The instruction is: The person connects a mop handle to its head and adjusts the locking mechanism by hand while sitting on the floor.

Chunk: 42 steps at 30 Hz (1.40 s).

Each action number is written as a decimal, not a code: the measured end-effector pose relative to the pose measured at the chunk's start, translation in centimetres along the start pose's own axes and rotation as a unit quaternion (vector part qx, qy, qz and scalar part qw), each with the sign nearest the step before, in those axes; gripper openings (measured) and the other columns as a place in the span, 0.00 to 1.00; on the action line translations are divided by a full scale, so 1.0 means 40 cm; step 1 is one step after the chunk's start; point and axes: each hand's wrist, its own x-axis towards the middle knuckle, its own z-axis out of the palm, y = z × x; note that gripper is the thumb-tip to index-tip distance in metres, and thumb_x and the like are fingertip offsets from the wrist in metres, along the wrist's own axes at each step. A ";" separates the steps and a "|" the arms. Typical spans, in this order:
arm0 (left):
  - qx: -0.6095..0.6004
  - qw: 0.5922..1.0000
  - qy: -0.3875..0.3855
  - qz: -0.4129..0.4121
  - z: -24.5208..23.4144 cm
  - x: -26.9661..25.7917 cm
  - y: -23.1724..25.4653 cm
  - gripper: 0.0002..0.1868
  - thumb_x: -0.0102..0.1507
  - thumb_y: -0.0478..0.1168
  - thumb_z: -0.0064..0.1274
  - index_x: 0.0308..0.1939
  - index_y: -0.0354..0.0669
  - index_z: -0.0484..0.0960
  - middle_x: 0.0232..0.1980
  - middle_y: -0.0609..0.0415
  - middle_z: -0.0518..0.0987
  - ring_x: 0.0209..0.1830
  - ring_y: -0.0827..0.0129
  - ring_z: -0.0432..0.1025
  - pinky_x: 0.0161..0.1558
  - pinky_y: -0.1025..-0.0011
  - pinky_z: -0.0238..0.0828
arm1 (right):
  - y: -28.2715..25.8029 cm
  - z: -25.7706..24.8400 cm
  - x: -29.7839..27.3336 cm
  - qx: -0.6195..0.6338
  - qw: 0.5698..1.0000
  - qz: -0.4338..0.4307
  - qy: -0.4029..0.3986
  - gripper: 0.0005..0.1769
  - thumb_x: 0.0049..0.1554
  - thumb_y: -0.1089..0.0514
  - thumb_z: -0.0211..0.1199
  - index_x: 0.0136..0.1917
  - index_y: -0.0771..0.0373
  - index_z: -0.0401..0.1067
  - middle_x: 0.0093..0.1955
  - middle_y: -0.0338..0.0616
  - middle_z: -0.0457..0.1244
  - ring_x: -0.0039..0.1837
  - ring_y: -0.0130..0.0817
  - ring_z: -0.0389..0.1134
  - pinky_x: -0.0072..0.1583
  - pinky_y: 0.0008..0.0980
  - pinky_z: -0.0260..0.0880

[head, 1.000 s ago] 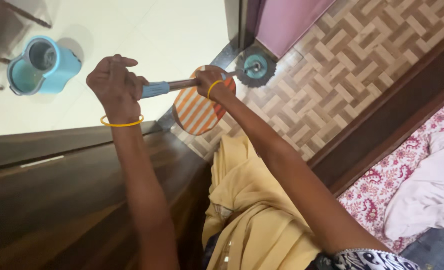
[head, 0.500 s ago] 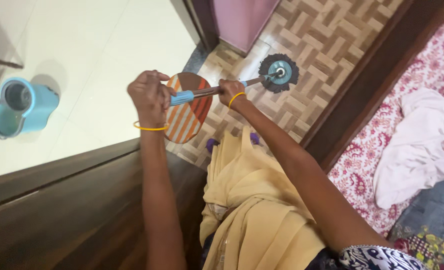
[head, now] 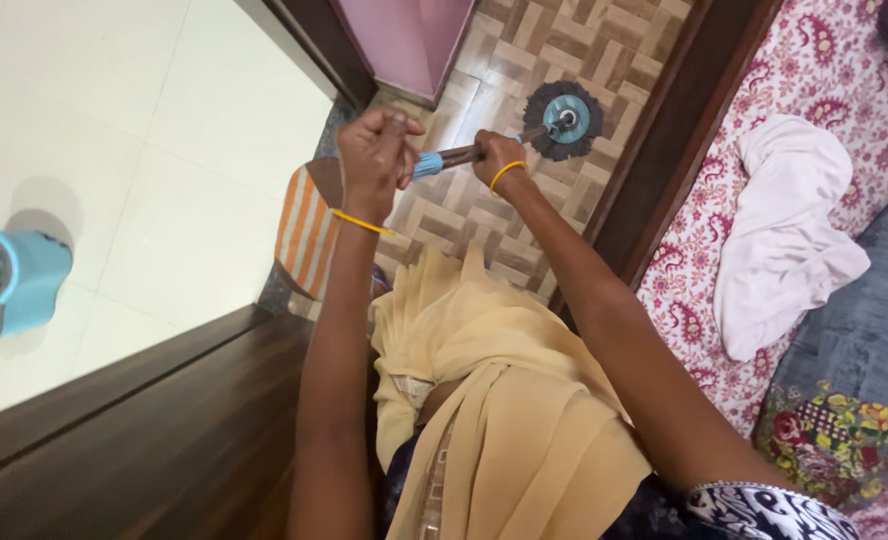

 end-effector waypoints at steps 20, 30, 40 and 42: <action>0.083 0.973 -0.183 -0.110 -0.261 0.194 -0.143 0.12 0.72 0.37 0.48 0.39 0.35 0.84 0.22 0.60 0.73 0.16 0.82 0.62 0.18 0.78 0.54 | -0.126 0.211 0.060 -0.044 0.962 0.199 0.183 0.06 0.51 0.63 0.65 0.43 0.59 0.71 0.48 0.52 0.66 0.50 0.58 0.70 0.50 0.52 0.71; 0.094 0.927 -0.321 -0.169 -0.229 0.264 0.009 0.12 0.71 0.40 0.49 0.38 0.36 0.83 0.21 0.60 0.72 0.14 0.82 0.61 0.16 0.79 0.54 | -0.212 0.238 -0.021 -0.018 0.910 0.296 0.291 0.11 0.43 0.63 0.71 0.38 0.61 0.70 0.40 0.57 0.66 0.45 0.60 0.69 0.45 0.51 0.69; 0.067 0.903 -0.398 -0.149 -0.152 0.352 0.150 0.14 0.71 0.37 0.48 0.35 0.29 0.80 0.22 0.58 0.74 0.12 0.79 0.61 0.15 0.77 0.53 | -0.267 0.266 -0.043 -0.043 0.876 0.418 0.236 0.04 0.51 0.58 0.68 0.37 0.56 0.74 0.36 0.55 0.68 0.44 0.57 0.71 0.47 0.51 0.71; 0.108 0.911 -0.369 -0.149 -0.161 0.346 0.176 0.14 0.71 0.36 0.48 0.36 0.30 0.82 0.18 0.59 0.70 0.12 0.81 0.60 0.15 0.78 0.50 | -0.280 0.271 -0.021 -0.033 0.882 0.409 0.231 0.05 0.48 0.58 0.69 0.37 0.58 0.73 0.37 0.55 0.68 0.45 0.57 0.71 0.47 0.51 0.71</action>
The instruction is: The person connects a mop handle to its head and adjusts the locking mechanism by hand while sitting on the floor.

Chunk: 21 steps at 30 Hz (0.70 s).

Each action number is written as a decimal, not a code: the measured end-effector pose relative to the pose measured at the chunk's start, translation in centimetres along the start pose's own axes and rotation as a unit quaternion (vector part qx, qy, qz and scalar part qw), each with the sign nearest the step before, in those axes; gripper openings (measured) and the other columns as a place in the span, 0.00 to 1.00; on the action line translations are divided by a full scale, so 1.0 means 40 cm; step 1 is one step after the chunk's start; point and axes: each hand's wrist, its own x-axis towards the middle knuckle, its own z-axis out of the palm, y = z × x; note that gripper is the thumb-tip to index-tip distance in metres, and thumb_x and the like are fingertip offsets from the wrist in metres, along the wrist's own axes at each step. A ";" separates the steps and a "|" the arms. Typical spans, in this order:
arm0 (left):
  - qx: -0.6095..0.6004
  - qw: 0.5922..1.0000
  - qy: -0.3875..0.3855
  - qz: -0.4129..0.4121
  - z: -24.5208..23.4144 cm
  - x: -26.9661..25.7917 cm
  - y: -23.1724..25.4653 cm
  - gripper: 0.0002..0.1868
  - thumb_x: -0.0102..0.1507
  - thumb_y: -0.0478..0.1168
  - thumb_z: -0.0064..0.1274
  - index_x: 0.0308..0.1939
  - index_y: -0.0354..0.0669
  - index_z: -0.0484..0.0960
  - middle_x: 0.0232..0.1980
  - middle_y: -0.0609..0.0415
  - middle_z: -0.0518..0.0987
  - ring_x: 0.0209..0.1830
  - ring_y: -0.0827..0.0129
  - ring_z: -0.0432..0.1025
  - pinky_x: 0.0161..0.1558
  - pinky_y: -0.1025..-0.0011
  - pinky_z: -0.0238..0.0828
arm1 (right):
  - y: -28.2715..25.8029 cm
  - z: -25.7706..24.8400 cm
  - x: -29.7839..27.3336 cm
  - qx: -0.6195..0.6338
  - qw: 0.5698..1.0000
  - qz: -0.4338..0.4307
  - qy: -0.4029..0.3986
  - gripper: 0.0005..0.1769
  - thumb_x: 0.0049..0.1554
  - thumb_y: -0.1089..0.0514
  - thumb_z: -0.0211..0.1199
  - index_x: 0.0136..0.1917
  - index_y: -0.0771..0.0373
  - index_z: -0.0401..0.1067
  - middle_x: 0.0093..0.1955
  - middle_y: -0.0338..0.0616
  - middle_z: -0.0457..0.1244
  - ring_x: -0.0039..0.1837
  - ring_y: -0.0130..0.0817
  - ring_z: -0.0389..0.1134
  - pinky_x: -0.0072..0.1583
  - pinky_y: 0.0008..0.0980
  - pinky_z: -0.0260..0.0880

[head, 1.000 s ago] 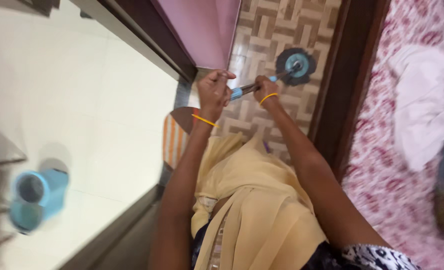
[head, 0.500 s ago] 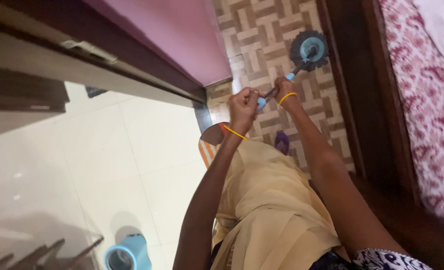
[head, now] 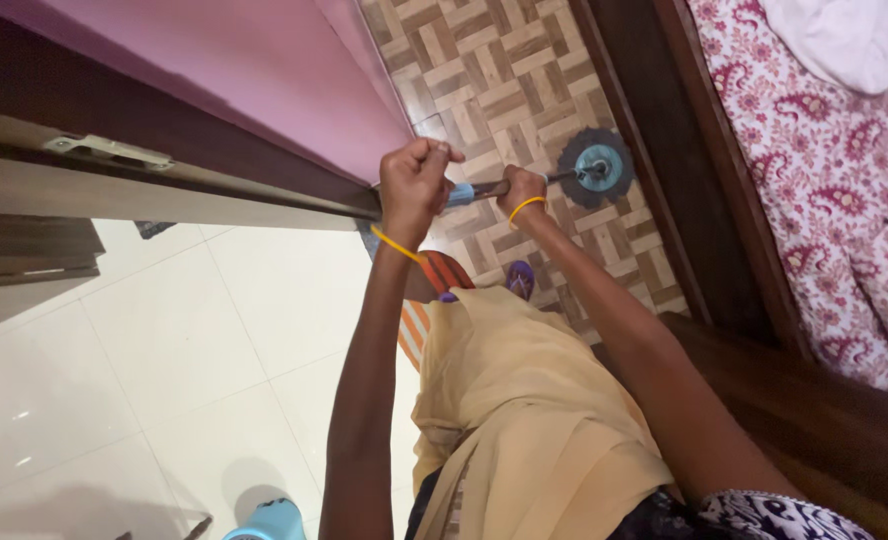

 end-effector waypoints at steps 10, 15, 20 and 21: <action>0.146 0.978 0.116 0.093 -0.048 -0.143 0.085 0.08 0.70 0.33 0.50 0.39 0.34 0.85 0.27 0.61 0.76 0.25 0.84 0.65 0.27 0.79 0.60 | -0.198 0.023 0.043 0.097 0.982 -0.161 -0.035 0.07 0.46 0.60 0.68 0.38 0.58 0.71 0.39 0.53 0.66 0.45 0.57 0.69 0.46 0.52 0.69; 0.128 0.965 0.204 0.108 -0.034 -0.167 0.005 0.09 0.70 0.32 0.49 0.39 0.34 0.83 0.33 0.61 0.80 0.30 0.86 0.66 0.32 0.81 0.63 | -0.208 0.050 0.129 0.077 0.968 -0.222 -0.091 0.05 0.49 0.64 0.63 0.41 0.58 0.71 0.43 0.51 0.66 0.48 0.56 0.69 0.48 0.52 0.69; -0.010 0.963 0.266 0.037 0.040 -0.075 -0.213 0.09 0.70 0.34 0.49 0.38 0.36 0.83 0.25 0.63 0.72 0.20 0.83 0.61 0.24 0.79 0.58 | -0.105 0.078 0.264 0.001 0.960 -0.244 -0.139 0.05 0.47 0.63 0.64 0.39 0.59 0.71 0.47 0.53 0.66 0.48 0.59 0.69 0.48 0.53 0.70; 0.003 0.963 0.258 0.075 0.055 -0.062 -0.261 0.09 0.72 0.34 0.49 0.40 0.36 0.85 0.30 0.66 0.71 0.27 0.87 0.58 0.28 0.82 0.52 | -0.076 0.077 0.286 -0.007 0.957 -0.267 -0.115 0.08 0.44 0.64 0.64 0.40 0.59 0.70 0.47 0.54 0.66 0.50 0.59 0.69 0.48 0.53 0.71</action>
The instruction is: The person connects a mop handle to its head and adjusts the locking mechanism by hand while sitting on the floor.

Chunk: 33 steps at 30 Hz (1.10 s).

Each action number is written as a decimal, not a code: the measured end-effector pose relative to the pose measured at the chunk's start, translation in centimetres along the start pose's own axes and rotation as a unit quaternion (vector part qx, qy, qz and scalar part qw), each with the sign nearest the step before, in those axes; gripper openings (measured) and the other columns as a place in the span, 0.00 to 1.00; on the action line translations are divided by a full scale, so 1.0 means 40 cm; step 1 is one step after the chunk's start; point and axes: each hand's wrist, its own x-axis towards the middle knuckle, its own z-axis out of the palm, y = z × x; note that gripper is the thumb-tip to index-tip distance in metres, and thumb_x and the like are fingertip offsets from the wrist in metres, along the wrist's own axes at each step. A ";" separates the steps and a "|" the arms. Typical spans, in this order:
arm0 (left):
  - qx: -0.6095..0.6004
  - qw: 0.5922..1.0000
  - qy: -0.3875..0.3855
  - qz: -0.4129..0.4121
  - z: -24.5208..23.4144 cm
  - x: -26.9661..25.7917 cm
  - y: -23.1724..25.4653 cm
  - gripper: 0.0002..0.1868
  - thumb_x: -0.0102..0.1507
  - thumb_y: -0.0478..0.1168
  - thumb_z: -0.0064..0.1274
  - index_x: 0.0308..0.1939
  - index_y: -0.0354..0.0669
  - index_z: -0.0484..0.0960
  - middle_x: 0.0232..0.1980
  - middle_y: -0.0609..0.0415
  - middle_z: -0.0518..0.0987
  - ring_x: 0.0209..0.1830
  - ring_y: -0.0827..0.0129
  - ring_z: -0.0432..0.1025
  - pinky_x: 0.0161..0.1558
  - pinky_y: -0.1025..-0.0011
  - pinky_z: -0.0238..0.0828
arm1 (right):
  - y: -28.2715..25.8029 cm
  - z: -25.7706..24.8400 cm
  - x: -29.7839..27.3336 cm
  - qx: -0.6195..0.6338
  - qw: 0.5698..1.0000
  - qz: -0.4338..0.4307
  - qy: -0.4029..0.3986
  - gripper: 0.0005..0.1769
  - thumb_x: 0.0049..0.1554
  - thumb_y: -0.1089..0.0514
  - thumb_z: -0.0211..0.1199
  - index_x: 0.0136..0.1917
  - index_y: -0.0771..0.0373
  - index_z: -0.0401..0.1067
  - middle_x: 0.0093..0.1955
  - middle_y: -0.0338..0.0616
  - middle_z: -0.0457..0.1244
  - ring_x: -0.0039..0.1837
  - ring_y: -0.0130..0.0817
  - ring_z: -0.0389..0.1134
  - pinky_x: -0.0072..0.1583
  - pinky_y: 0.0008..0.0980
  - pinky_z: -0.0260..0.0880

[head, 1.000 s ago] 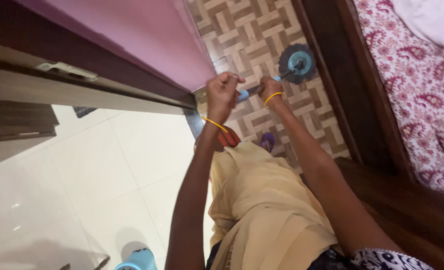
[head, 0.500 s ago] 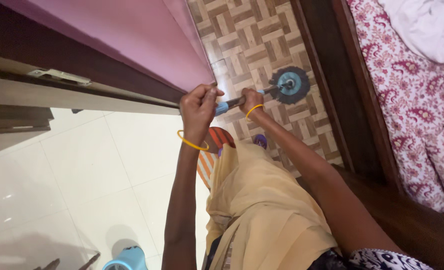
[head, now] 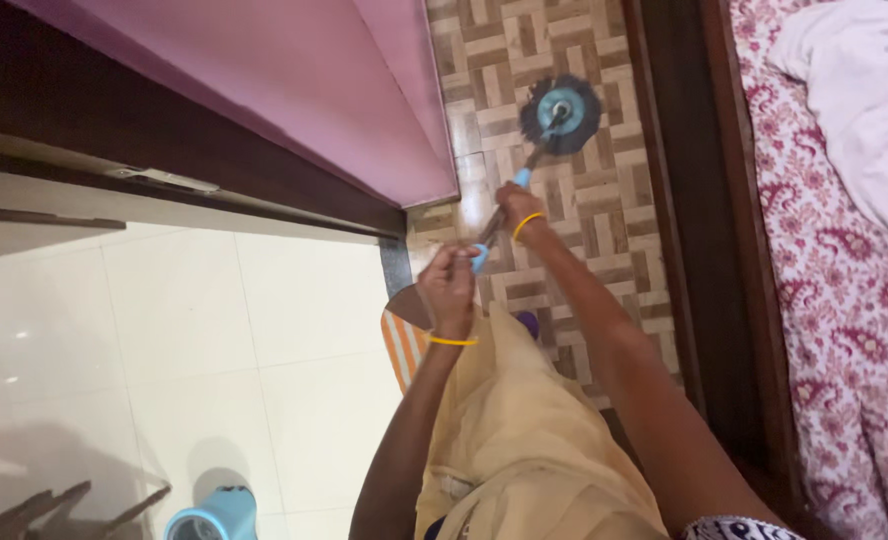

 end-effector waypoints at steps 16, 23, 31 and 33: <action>0.104 0.993 -0.044 0.026 0.344 0.218 -0.160 0.08 0.68 0.36 0.53 0.35 0.39 0.84 0.21 0.63 0.67 0.22 0.83 0.58 0.23 0.74 0.53 | 0.393 -0.096 0.141 -0.055 0.996 -0.015 0.067 0.14 0.43 0.71 0.62 0.44 0.61 0.70 0.49 0.59 0.65 0.52 0.61 0.68 0.52 0.51 0.71; 0.069 0.984 -0.146 0.077 0.302 0.351 0.019 0.13 0.70 0.39 0.51 0.34 0.36 0.84 0.29 0.62 0.79 0.28 0.83 0.68 0.29 0.77 0.65 | 0.340 -0.091 0.167 0.012 0.986 0.069 0.151 0.08 0.48 0.62 0.70 0.39 0.59 0.71 0.42 0.56 0.67 0.46 0.60 0.69 0.46 0.53 0.69; 0.001 0.969 -0.246 -0.004 0.268 0.473 0.237 0.14 0.69 0.38 0.51 0.31 0.34 0.81 0.22 0.59 0.74 0.14 0.81 0.63 0.17 0.77 0.53 | 0.142 -0.215 0.149 0.029 0.966 0.207 0.154 0.09 0.49 0.57 0.71 0.42 0.59 0.74 0.41 0.57 0.69 0.46 0.60 0.71 0.48 0.53 0.72; -0.010 0.959 -0.284 -0.004 0.280 0.482 0.260 0.14 0.70 0.37 0.50 0.31 0.33 0.80 0.23 0.58 0.76 0.14 0.81 0.63 0.16 0.77 0.54 | 0.106 -0.246 0.117 0.039 0.955 0.245 0.163 0.10 0.50 0.55 0.71 0.42 0.59 0.74 0.41 0.57 0.69 0.47 0.60 0.72 0.48 0.53 0.72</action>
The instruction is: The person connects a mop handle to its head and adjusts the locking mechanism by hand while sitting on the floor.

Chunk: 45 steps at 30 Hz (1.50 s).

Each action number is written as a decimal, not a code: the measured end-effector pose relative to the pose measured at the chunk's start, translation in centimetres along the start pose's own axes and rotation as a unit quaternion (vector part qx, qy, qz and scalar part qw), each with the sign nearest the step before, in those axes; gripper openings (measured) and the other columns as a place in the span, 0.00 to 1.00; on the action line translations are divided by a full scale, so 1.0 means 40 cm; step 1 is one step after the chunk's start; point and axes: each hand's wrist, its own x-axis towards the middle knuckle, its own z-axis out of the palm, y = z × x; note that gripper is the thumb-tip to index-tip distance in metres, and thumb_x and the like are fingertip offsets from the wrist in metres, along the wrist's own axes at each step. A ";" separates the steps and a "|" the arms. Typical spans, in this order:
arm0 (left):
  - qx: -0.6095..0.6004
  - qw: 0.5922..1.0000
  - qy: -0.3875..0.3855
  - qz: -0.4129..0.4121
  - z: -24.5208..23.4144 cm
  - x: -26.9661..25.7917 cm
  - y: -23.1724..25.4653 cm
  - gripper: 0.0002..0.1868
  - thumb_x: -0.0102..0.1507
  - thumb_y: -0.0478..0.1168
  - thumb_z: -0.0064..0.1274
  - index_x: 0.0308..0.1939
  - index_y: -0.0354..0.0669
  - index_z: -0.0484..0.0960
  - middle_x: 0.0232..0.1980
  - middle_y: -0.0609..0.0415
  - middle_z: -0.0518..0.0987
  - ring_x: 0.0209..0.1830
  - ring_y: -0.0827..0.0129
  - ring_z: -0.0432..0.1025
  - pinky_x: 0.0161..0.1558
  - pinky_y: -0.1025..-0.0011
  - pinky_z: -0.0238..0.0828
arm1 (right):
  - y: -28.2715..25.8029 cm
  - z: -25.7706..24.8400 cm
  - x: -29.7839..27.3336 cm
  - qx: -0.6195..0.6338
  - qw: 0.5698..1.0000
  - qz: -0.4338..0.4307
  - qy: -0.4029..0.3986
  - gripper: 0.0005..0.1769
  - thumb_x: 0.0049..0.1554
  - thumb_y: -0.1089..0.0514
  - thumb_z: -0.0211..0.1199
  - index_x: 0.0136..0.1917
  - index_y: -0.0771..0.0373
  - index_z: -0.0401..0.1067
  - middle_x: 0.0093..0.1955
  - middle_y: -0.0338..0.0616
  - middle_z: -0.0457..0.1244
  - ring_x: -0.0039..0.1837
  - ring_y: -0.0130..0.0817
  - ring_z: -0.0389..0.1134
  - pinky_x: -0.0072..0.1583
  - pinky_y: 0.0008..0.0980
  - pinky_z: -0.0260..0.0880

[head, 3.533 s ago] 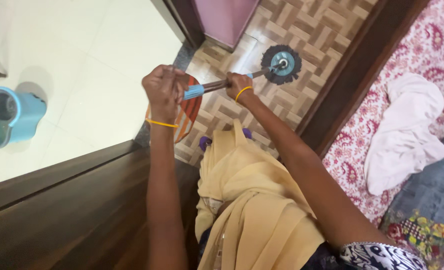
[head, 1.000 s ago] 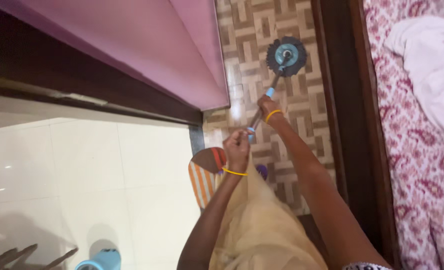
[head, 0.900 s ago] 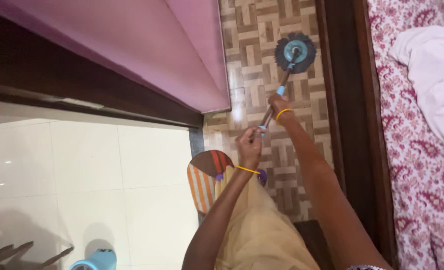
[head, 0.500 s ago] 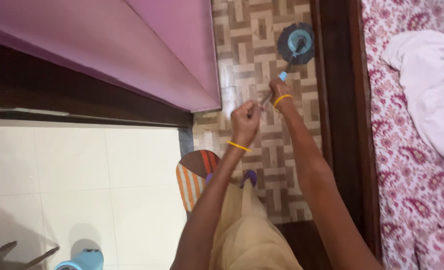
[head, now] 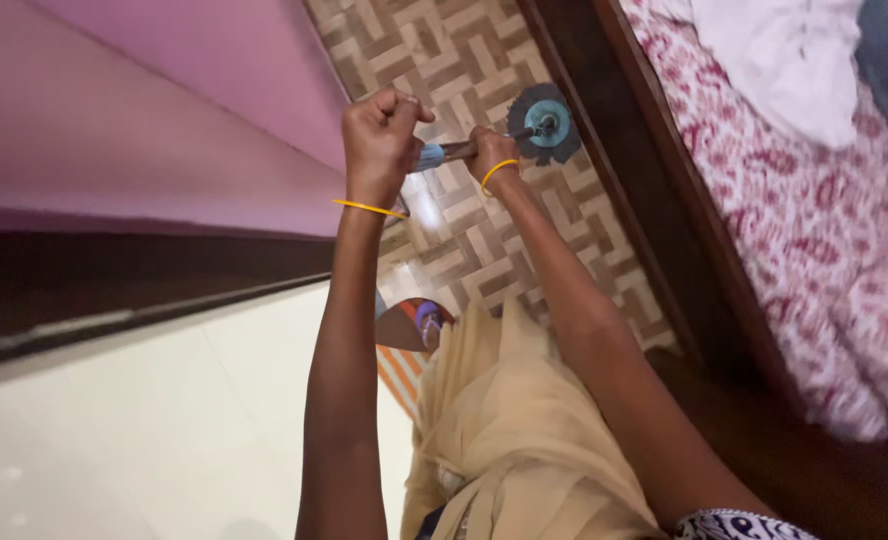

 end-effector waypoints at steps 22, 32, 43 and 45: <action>0.108 0.868 -0.422 0.239 0.661 -0.346 0.110 0.08 0.66 0.42 0.55 0.49 0.51 0.83 0.32 0.53 0.84 0.33 0.63 0.81 0.34 0.65 0.76 | 0.278 -0.591 -0.737 -0.121 0.907 0.337 0.223 0.17 0.59 0.55 0.59 0.58 0.65 0.74 0.47 0.60 0.69 0.49 0.62 0.70 0.51 0.57 0.69; 0.078 0.814 -0.516 0.254 0.959 -0.452 0.084 0.08 0.70 0.43 0.50 0.49 0.56 0.85 0.21 0.53 0.75 0.22 0.60 0.75 0.30 0.60 0.68 | 0.329 -1.199 -1.389 -0.682 0.518 0.410 0.314 0.25 0.65 0.54 0.57 0.69 0.74 0.67 0.68 0.65 0.64 0.68 0.60 0.65 0.62 0.53 0.63; 0.005 0.820 -0.528 0.220 1.184 -0.124 0.086 0.08 0.69 0.37 0.50 0.44 0.46 0.86 0.20 0.59 0.74 0.19 0.78 0.64 0.24 0.71 0.60 | 0.410 -1.298 -1.479 -0.448 0.595 0.479 0.463 0.17 0.66 0.53 0.57 0.49 0.68 0.80 0.41 0.59 0.71 0.40 0.56 0.73 0.39 0.50 0.73; -0.034 0.815 -0.539 0.210 1.225 -0.061 0.090 0.08 0.69 0.36 0.50 0.45 0.43 0.86 0.23 0.61 0.76 0.22 0.82 0.65 0.26 0.73 0.62 | 0.384 -1.286 -1.490 -0.366 0.539 0.631 0.421 0.28 0.68 0.39 0.58 0.44 0.66 0.79 0.38 0.65 0.68 0.38 0.62 0.70 0.35 0.55 0.70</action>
